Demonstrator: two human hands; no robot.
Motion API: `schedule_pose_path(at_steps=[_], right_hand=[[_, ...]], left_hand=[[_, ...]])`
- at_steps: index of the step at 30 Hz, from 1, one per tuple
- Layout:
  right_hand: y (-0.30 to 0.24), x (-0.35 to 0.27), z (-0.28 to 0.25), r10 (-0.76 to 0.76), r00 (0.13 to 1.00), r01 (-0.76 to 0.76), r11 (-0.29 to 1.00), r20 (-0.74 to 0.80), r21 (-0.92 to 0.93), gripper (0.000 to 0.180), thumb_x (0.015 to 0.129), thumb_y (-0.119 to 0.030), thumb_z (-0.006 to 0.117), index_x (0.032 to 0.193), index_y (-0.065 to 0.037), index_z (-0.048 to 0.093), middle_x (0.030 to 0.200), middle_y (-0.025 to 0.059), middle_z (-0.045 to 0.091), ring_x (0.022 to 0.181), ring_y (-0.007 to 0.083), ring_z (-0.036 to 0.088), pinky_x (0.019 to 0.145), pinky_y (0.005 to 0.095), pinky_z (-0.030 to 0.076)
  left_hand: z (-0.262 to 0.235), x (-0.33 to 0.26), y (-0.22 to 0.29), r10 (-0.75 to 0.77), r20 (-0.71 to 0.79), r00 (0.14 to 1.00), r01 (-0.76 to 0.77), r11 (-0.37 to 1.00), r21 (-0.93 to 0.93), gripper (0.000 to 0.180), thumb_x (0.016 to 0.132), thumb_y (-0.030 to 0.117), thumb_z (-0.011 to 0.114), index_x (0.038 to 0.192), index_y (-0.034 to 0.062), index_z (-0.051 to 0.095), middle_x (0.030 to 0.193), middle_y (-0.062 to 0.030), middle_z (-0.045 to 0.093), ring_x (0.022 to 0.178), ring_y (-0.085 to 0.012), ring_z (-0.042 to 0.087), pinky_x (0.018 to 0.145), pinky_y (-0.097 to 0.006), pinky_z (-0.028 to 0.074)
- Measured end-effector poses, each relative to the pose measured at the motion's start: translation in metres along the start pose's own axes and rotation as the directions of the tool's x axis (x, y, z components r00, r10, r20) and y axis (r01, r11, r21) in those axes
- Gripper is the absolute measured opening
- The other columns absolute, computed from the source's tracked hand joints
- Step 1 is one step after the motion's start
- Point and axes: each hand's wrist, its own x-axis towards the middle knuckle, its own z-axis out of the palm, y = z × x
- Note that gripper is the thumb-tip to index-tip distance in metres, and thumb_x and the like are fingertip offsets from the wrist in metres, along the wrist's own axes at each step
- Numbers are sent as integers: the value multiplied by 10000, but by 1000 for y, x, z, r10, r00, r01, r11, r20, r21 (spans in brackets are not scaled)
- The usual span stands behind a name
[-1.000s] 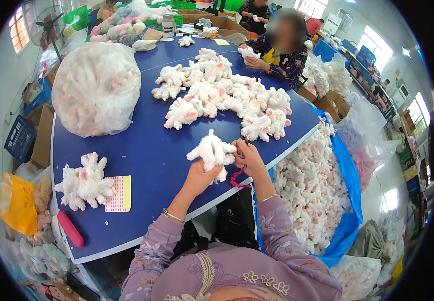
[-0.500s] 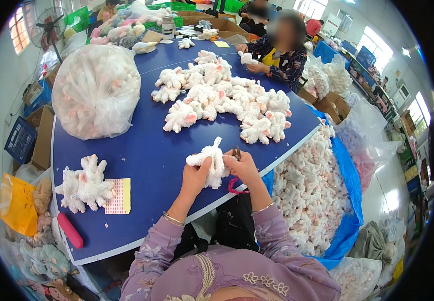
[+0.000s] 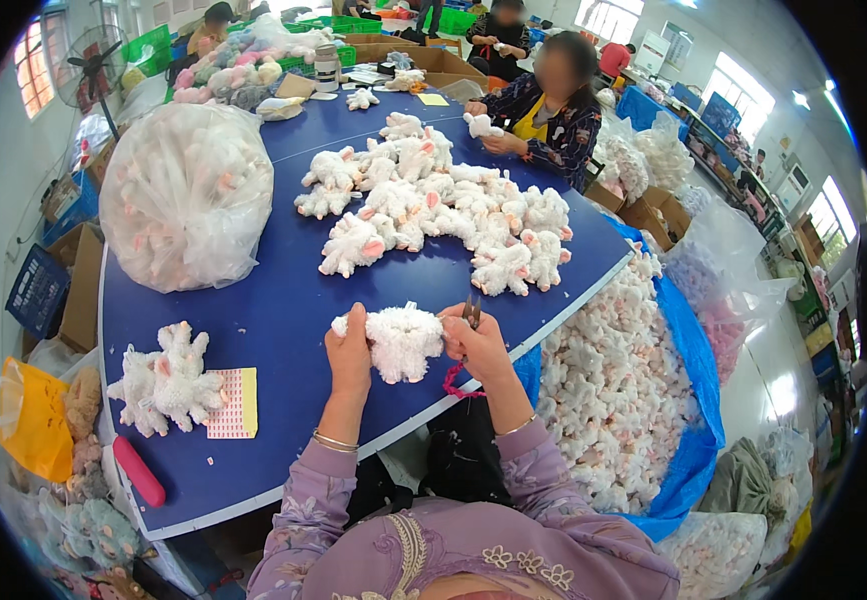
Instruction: The person trims excess fabric and threads from small white stuffed animals using scissors. They pick up each toy, snip loose material, and place the finished items on the table. The process is repeated for multiple toys throughout the clip.
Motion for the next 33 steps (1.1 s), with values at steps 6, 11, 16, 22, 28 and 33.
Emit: schedule_pose_path(at_steps=[6,11,16,22,28,33], right_hand=[[-6,2,2,44,998,-44,999,-41,5,147,906,-114,597,1004,-6,604,666,-11,511,502,41,394,449,206,297],[0,7,-5,24,987,-26,1000,-160,-13,184,893,-111,610,1039,-2,589,667,-2,519,490,57,406,429,214,293],[-2,4,-10,39,985,-26,997,-166,77,240,889,-102,606,1092,18,562,688,-2,515,484,41,378,428,212,297],[-4,2,-8,31,994,-18,992,-107,122,264,885,-88,605,1119,24,556,709,-15,513,491,30,365,441,208,290],[-7,5,-5,33,997,-28,997,-67,77,216,889,-97,608,1076,6,576,710,-9,528,500,27,371,440,208,285],[-8,6,-2,-24,983,13,998,-183,-60,143,905,-152,619,833,-31,591,677,3,538,496,34,377,438,210,284]], left_hand=[[1,1,9,-63,95,993,38,967,253,227,931,235,590,778,67,588,657,36,539,570,-33,466,493,-213,358],[-3,6,9,-90,153,984,62,981,183,214,925,240,593,921,28,624,626,14,545,552,-57,484,503,-207,373],[-8,4,11,-117,314,942,145,987,-69,282,973,255,515,1011,-9,605,767,-37,587,629,-82,519,599,-227,433],[-6,1,24,-143,370,918,210,967,-145,313,986,248,467,1161,9,566,818,-42,594,693,-103,548,676,-245,451],[-1,-2,24,-124,337,934,135,991,-9,295,913,111,586,1186,2,567,806,-37,616,669,-71,562,601,-198,460],[-5,2,21,-138,283,949,161,985,-59,204,923,137,590,1074,4,620,729,-19,605,573,-74,537,519,-212,444]])
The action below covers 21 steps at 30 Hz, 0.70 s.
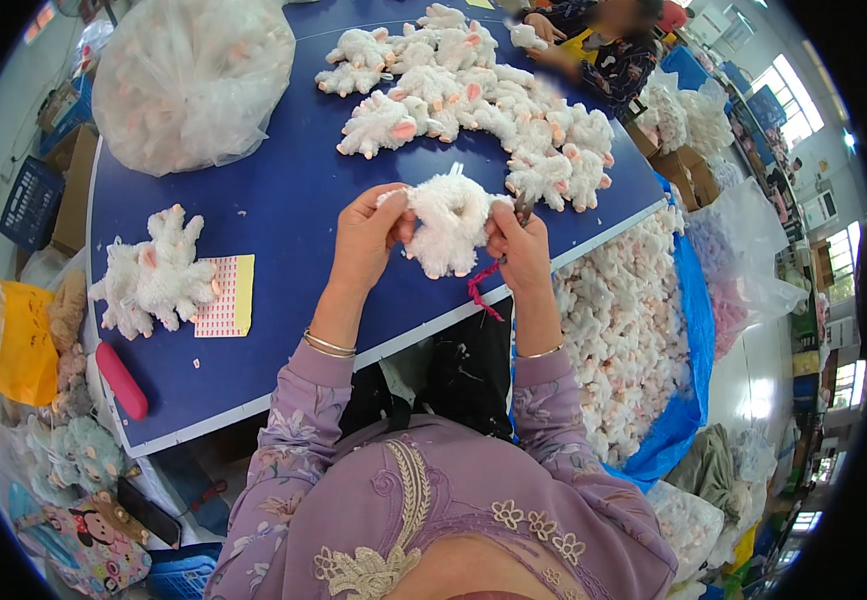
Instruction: The person trims excess fabric and threads from small white stuffed animals using scissors. They pick up each toy, snip loose material, and place the finished items on the table. The process is repeated for multiple toys throughout the clip.
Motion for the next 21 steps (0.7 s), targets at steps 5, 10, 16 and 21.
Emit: schedule_pose_path(at_steps=[5,10,16,21], right_hand=[[0,2,3,-30,998,33,998,-58,56,224,926,-230,609,819,-36,571,699,12,543,492,45,375,440,220,289],[5,6,3,53,999,-50,983,-11,179,232,946,-270,577,903,-41,567,738,18,549,492,54,382,441,227,297],[3,4,13,153,987,-142,977,-55,161,249,958,-304,546,913,-60,573,744,14,568,492,67,425,428,227,300],[17,10,1,192,981,-187,962,-6,201,251,959,-312,538,915,-68,580,712,2,562,473,70,420,419,226,287]], left_hand=[[-9,3,0,-66,1,998,65,990,-129,240,962,217,527,1012,6,628,694,-22,581,529,-86,497,489,-228,414],[-5,7,2,-54,69,996,69,969,-238,248,966,220,500,1014,1,608,668,-13,541,540,-82,467,508,-219,385],[-2,3,3,-46,53,998,44,998,41,160,923,165,564,970,23,621,664,11,526,565,-66,461,525,-210,376],[-2,5,-1,32,-101,994,-8,973,229,158,917,189,594,904,39,641,715,1,596,588,-65,521,543,-196,405]])
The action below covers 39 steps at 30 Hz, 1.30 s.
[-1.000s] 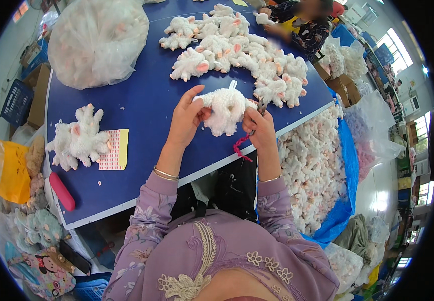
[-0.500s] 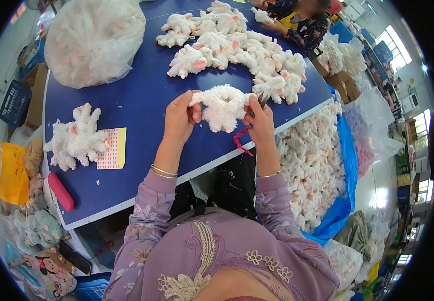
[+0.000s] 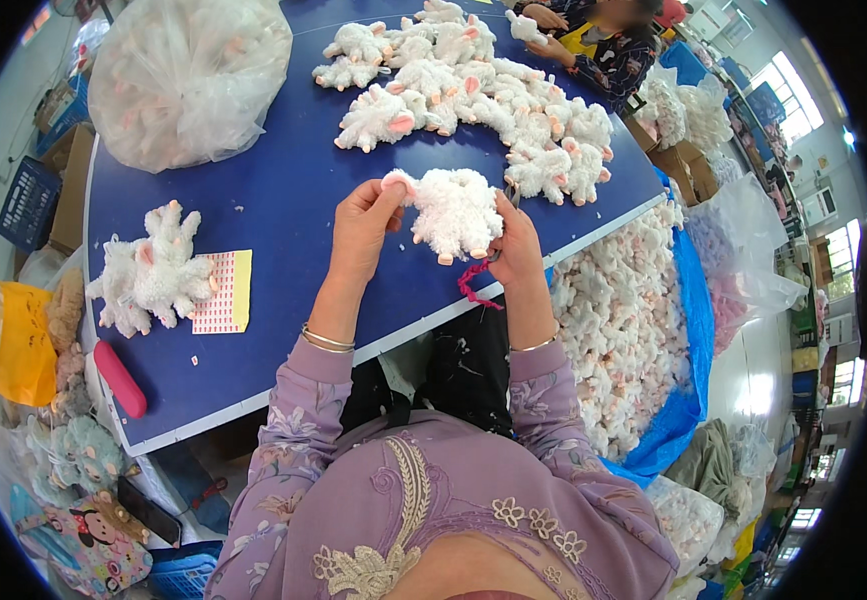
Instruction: The person trims excess fabric and threads from small white stuffed animals using scissors. They pick up each toy, snip loose material, and place the finished items on the table. The process is repeated for multiple toys throughout the clip.
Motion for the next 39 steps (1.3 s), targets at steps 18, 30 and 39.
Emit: schedule_pose_path(at_steps=[18,30,39], right_hand=[[-19,-28,22,-275,948,306,928,162,-213,268,973,-230,499,863,-9,604,583,-6,457,463,51,317,438,233,252],[-11,-24,29,-265,962,270,878,68,-395,185,896,-175,614,963,-3,611,703,11,577,482,14,364,419,196,263],[-11,-20,25,-239,969,246,955,58,-169,156,897,-128,627,971,6,594,672,1,533,488,20,376,425,194,279]], left_hand=[[-3,0,-1,39,-34,999,-47,952,-303,206,990,232,474,885,91,581,812,-11,632,689,-89,608,620,-232,498],[5,-2,-6,111,-47,993,-118,969,-216,199,1005,218,448,935,53,533,877,-41,601,764,-106,592,674,-247,503],[9,-1,3,-24,120,992,70,915,-398,212,984,235,469,1014,35,533,1049,-94,609,907,-155,614,765,-297,518]])
